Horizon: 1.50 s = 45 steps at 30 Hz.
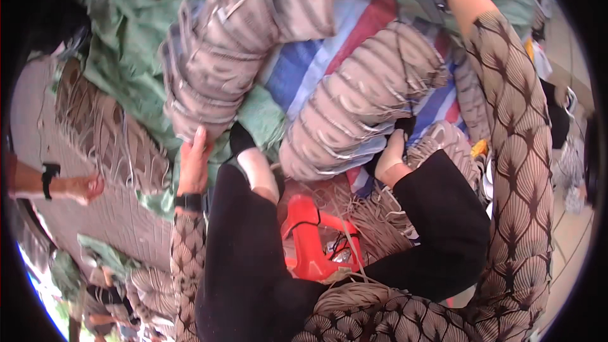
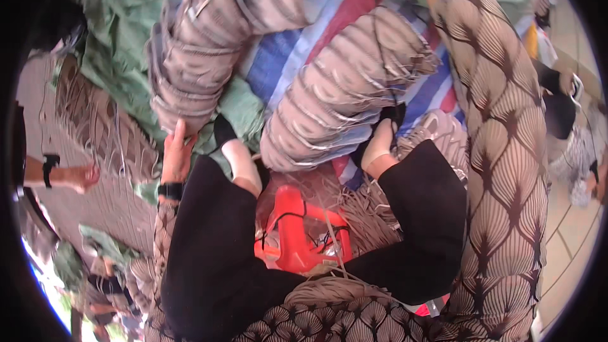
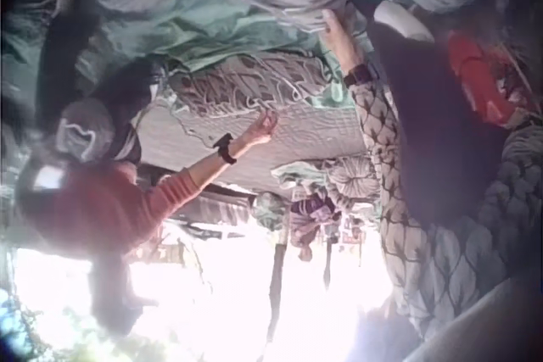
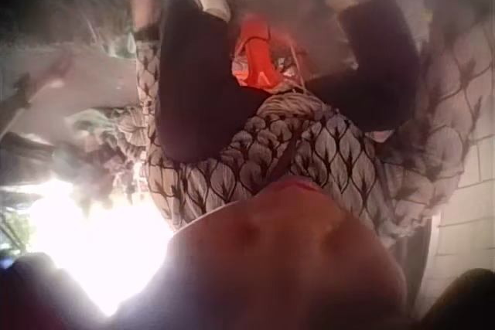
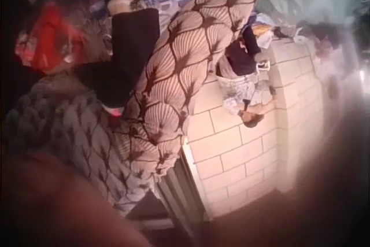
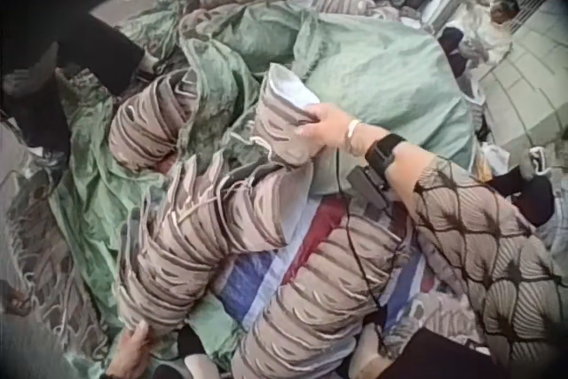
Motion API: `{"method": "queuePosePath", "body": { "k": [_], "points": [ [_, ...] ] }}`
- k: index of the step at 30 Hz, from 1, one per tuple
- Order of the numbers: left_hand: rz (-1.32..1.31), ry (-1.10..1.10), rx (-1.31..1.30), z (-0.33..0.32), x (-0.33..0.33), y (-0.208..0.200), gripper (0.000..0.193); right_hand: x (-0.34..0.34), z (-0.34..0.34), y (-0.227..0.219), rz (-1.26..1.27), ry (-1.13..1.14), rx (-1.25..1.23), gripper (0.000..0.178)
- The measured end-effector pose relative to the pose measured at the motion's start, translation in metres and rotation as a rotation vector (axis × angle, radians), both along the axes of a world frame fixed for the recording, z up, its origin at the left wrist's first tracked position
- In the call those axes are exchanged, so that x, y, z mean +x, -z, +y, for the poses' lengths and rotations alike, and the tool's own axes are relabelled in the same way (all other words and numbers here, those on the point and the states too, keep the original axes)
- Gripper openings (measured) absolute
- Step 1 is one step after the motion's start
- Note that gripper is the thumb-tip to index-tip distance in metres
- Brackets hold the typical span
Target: The person laces a grey sneaker by hand, threading the laces through the eyelets and tying a knot. They then handle stacks of similar shoes, moving them around and organizing them on the ground.
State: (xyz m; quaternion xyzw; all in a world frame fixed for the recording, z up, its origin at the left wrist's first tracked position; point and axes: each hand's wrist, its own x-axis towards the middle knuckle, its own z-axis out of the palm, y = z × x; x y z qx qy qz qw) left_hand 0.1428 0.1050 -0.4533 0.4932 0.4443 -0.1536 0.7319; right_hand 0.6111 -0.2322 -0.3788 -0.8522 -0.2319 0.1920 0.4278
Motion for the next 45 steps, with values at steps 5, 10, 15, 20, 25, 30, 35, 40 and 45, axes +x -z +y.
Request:
{"method": "queuePosePath", "body": {
  "k": [5, 10, 15, 20, 25, 30, 35, 40, 45],
  "points": [
    [-0.024, 0.007, -0.019, 0.001, -0.003, 0.006, 0.047, 0.012, 0.016, -0.002, -0.303, 0.015, -0.321, 0.038],
    [-0.037, 0.013, -0.03, -0.004, -0.001, 0.013, 0.05, -0.034, -0.021, -0.03, -0.642, 0.077, -0.451, 0.044],
    [0.006, -0.006, 0.029, 0.005, -0.005, 0.0, 0.047, -0.175, -0.084, -0.062, -0.072, -0.26, -0.501, 0.034],
    [-0.005, 0.006, -0.005, -0.004, 0.001, 0.011, 0.05, -0.335, -0.196, -0.103, 0.733, -0.807, -0.967, 0.017],
    [0.011, 0.022, -0.012, 0.002, -0.003, 0.009, 0.057, -0.355, -0.257, -0.056, 0.3, -0.013, -0.864, 0.018],
    [0.057, 0.047, 0.041, 0.006, -0.005, 0.005, 0.062, -0.289, -0.208, -0.05, -0.224, 0.424, -0.596, 0.065],
    [0.054, 0.063, 0.027, 0.001, 0.002, 0.012, 0.063, -0.233, -0.207, -0.042, -0.309, 0.226, -0.72, 0.085],
    [0.065, 0.081, 0.02, 0.003, 0.004, 0.018, 0.064, -0.222, -0.221, -0.004, -0.111, 0.202, -0.706, 0.052],
    [0.074, 0.063, 0.04, 0.008, -0.003, 0.012, 0.064, -0.248, -0.168, -0.033, -0.317, 0.168, -0.652, 0.069]
  ]
}}
